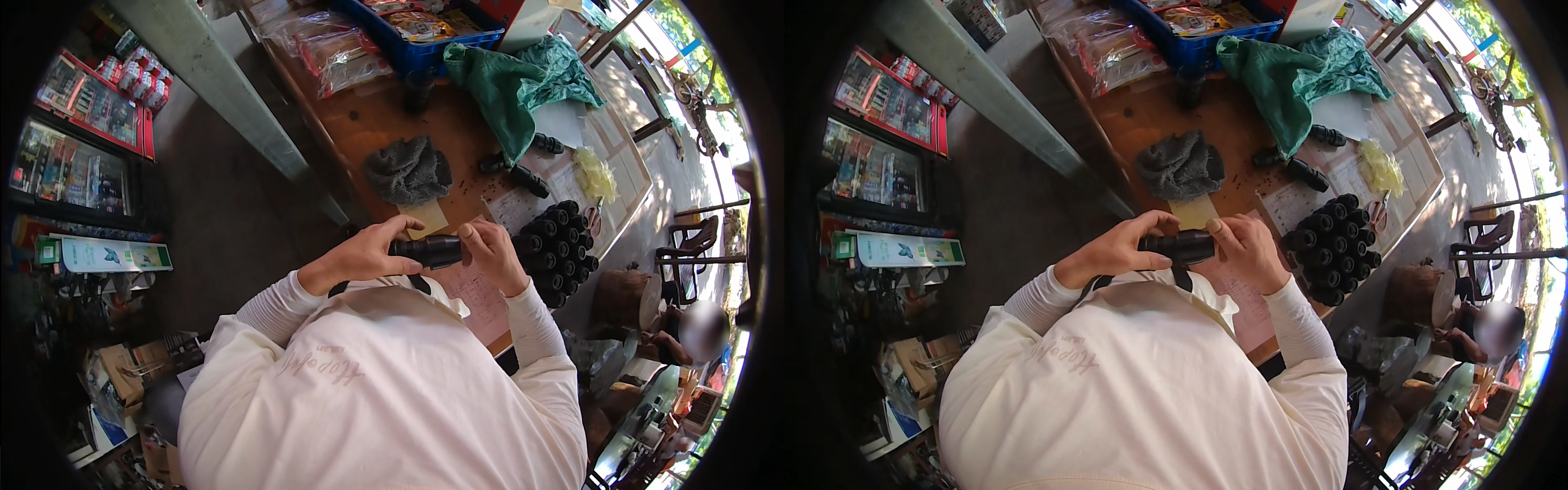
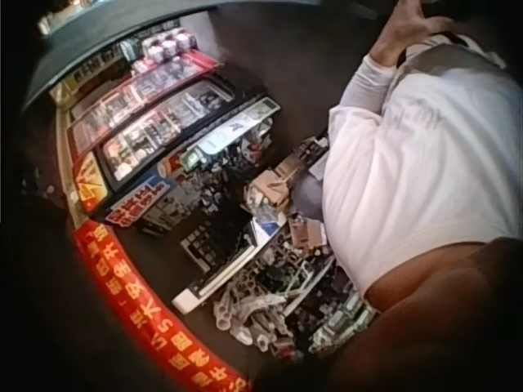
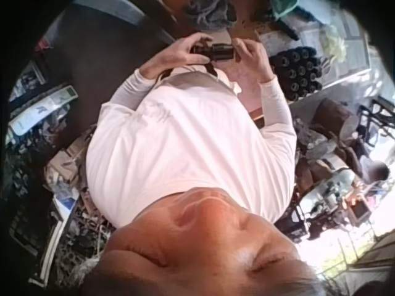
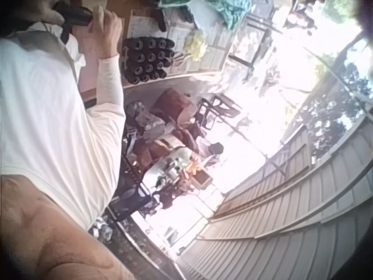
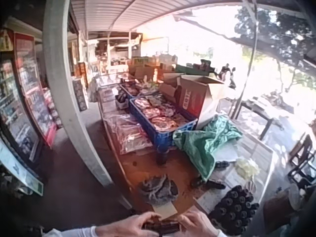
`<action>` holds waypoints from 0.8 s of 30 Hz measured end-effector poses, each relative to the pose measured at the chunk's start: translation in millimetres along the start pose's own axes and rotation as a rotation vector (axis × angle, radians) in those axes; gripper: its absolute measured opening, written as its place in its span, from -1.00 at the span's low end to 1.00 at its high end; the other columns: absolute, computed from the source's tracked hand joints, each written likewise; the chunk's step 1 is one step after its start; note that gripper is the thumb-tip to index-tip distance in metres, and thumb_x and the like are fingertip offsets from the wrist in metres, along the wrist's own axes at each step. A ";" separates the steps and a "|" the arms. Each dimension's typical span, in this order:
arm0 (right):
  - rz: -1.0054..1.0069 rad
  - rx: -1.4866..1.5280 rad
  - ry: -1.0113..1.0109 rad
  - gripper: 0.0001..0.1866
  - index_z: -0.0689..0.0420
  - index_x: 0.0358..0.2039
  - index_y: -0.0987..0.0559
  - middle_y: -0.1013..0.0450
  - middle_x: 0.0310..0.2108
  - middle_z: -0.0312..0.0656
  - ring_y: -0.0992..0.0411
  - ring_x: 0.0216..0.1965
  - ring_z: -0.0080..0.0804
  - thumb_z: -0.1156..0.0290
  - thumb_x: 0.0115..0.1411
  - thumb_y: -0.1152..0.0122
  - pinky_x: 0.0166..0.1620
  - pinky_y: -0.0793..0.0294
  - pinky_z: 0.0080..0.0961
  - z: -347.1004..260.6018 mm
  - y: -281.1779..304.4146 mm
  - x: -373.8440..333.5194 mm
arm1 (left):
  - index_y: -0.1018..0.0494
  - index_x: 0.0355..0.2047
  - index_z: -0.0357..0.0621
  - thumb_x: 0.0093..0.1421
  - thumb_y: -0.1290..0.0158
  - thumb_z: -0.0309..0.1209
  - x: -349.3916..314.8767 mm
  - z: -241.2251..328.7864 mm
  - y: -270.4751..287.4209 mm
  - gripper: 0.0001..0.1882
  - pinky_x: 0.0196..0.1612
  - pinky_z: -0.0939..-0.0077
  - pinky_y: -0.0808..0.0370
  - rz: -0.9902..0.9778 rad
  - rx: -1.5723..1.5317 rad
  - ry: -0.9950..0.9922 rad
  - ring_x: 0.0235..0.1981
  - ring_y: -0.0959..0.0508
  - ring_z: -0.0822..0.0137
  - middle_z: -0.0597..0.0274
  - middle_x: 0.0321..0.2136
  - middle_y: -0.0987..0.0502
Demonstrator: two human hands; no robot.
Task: The person repeatedly picks up small black cylindrical parts from a table, wipes them with a cloth, and attempts to fit them together. The person handles the parts one at a time, rotating and inspecting them before placing them back on the table.
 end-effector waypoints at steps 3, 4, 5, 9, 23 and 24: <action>0.198 0.143 0.257 -0.64 0.24 -0.17 -0.54 -0.50 -0.35 -0.12 -0.47 -0.32 -0.34 0.19 0.19 -0.18 -0.26 -0.42 -0.43 -17.0 -8.9 -0.4 | -0.20 0.20 -0.32 0.08 -0.25 -0.39 0.6 1.3 3.9 -0.28 0.03 0.48 -0.37 0.017 0.045 -0.047 -0.08 -0.47 0.39 0.12 -0.14 -0.51; 0.213 0.150 0.332 -0.66 0.25 -0.21 -0.56 -0.50 -0.39 -0.14 -0.47 -0.36 -0.38 0.20 0.22 -0.16 -0.29 -0.42 -0.45 -22.5 -9.0 -2.3 | -0.20 0.20 -0.32 0.08 -0.25 -0.40 0.9 2.0 5.5 -0.28 0.02 0.49 -0.38 0.027 0.066 -0.070 -0.08 -0.46 0.40 0.12 -0.14 -0.51; 0.227 0.155 0.406 -0.67 0.27 -0.26 -0.57 -0.49 -0.43 -0.16 -0.47 -0.39 -0.42 0.21 0.25 -0.13 -0.33 -0.42 -0.46 -27.9 -8.9 -4.7 | -0.19 0.21 -0.32 0.08 -0.25 -0.40 1.4 1.1 4.1 -0.28 0.01 0.50 -0.38 0.017 0.031 -0.048 -0.09 -0.47 0.40 0.12 -0.15 -0.51; 0.091 0.190 0.029 -0.68 0.26 -0.15 -0.52 -0.48 -0.36 -0.13 -0.47 -0.31 -0.39 0.27 0.21 -0.20 -0.21 -0.43 -0.47 -2.3 -8.5 1.4 | -0.18 0.22 -0.31 0.08 -0.25 -0.41 1.6 1.8 -1.0 -0.27 -0.01 0.52 -0.40 -0.001 -0.038 -0.030 -0.12 -0.48 0.41 0.12 -0.16 -0.51; 0.145 0.102 0.045 -0.70 0.21 -0.12 -0.50 -0.44 -0.32 -0.19 -0.40 -0.24 -0.45 0.27 0.26 -0.17 -0.11 -0.37 -0.48 11.3 -12.1 -2.6 | -0.18 0.23 -0.31 0.09 -0.25 -0.38 3.6 4.7 0.5 -0.26 -0.04 0.52 -0.39 -0.009 0.095 -0.044 -0.17 -0.48 0.43 0.15 -0.22 -0.53; 0.109 0.196 0.017 -0.67 0.20 -0.09 -0.49 -0.44 -0.28 -0.18 -0.40 -0.20 -0.46 0.24 0.25 -0.18 -0.09 -0.37 -0.49 10.5 -12.0 -3.0 | -0.18 0.23 -0.31 0.09 -0.25 -0.38 1.0 9.9 -3.5 -0.26 -0.04 0.52 -0.39 -0.018 0.101 -0.013 -0.17 -0.47 0.43 0.15 -0.22 -0.53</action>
Point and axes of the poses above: each hand's wrist, its own x-axis towards the middle knuckle, its own y-axis out of the back of the hand, z = x × y, the point moved 4 cm from there along x, towards the middle knuckle
